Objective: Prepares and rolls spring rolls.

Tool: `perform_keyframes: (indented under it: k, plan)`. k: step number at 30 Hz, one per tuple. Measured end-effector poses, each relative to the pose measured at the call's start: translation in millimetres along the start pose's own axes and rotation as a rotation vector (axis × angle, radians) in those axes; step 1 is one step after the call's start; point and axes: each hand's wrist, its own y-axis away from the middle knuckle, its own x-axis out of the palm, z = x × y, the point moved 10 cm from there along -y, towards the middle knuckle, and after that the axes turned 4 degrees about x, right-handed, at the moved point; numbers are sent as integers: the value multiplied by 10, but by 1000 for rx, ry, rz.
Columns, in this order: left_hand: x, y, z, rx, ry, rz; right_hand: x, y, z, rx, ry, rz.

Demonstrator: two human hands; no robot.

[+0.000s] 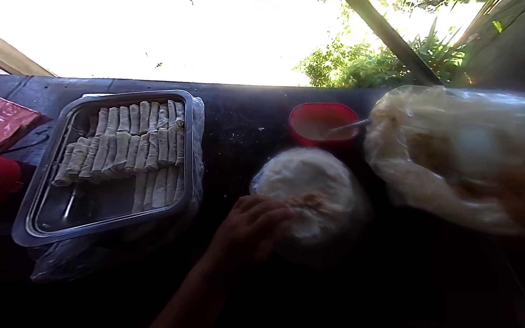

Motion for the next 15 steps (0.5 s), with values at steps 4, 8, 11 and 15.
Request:
perform_keyframes:
  k: [4,8,11,15]
  plan:
    - [87,-84,44,3,-26,62,313,64,59,-6,37,78]
    - [105,-118,60,9,-56,80,-242,268,550,-173,-124,-217]
    - [100,-104,51,11,-80,65,-504,586,1489,-506,-375,-330]
    - [79,-100,97,-39,-36,15,-54,579,2379,-835,-499,-195]
